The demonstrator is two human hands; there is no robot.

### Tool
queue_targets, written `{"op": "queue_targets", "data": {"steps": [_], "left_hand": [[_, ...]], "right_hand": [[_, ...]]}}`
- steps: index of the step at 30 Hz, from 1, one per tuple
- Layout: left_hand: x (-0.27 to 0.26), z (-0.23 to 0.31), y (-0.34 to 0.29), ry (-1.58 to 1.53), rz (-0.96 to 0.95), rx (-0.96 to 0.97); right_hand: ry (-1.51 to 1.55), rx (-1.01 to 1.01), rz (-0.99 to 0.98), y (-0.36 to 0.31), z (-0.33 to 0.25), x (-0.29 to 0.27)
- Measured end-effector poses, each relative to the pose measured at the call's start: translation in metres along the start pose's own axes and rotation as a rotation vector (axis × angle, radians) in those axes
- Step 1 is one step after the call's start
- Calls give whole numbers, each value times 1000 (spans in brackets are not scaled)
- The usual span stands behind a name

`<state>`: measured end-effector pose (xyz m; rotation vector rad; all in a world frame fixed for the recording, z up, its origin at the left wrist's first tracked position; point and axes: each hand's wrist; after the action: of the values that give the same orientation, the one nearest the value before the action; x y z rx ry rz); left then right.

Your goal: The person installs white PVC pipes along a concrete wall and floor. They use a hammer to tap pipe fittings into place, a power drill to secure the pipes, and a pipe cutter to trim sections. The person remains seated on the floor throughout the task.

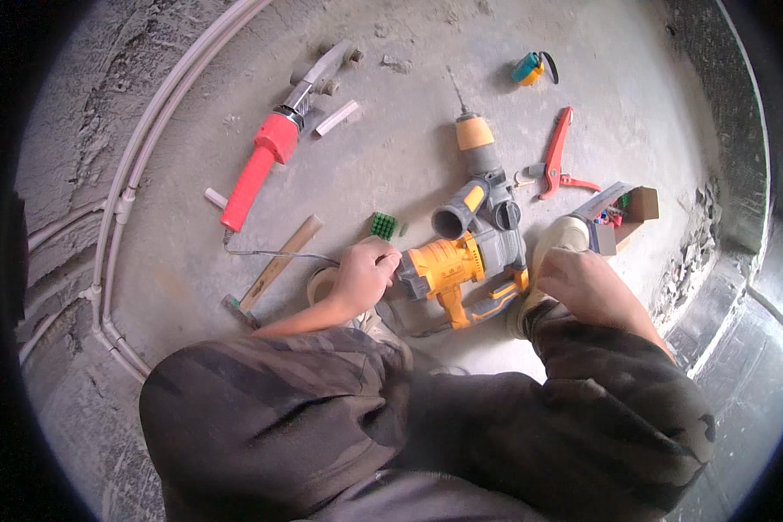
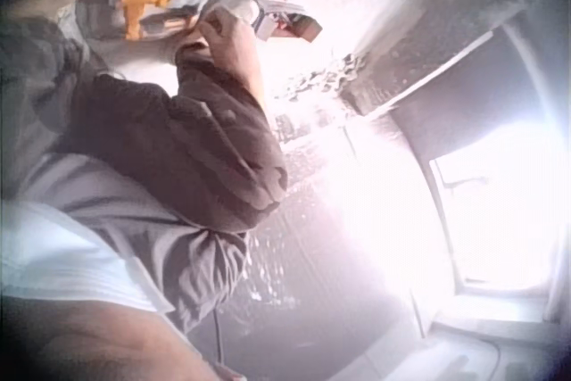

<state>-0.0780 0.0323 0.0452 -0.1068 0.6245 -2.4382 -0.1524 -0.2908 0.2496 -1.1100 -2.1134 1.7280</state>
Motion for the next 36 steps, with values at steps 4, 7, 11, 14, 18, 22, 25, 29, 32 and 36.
{"op": "queue_targets", "data": {"steps": [4, 7, 11, 14, 18, 22, 25, 29, 32, 36], "left_hand": [[12, 10, 15, 205, -93, 55], [15, 5, 37, 767, -129, 77], [18, -5, 52, 1041, -40, 192], [10, -3, 60, 1025, -19, 109], [3, -1, 72, 864, -69, 216], [2, 23, 81, 589, -215, 88], [4, 32, 87, 478, -346, 171], [-11, 20, 85, 621, -489, 72], [-11, 11, 93, 744, -499, 227], [-12, 44, 65, 758, -186, 183]], "right_hand": [[35, -68, -84, -14, 29, -1], [89, -15, 17, -3, 33, 1], [92, -26, -60, -7, 34, -8], [128, 3, -7, -3, 43, -5], [180, -31, -18, 10, 64, -1], [187, -34, 110, 25, 123, 16], [313, 104, 166, -3, 168, 29], [439, 171, 114, -19, 235, 54], [684, 195, 226, -21, 277, 63], [835, -46, 582, 19, 296, 16]]}}
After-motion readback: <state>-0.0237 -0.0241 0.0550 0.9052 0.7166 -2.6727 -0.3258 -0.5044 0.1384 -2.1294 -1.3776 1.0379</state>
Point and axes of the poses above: each hand's wrist, its own y-axis towards the middle knuckle, its own x-axis out of the palm, z = x × y, and after that the axes turned 12 degrees about -z, right-handed
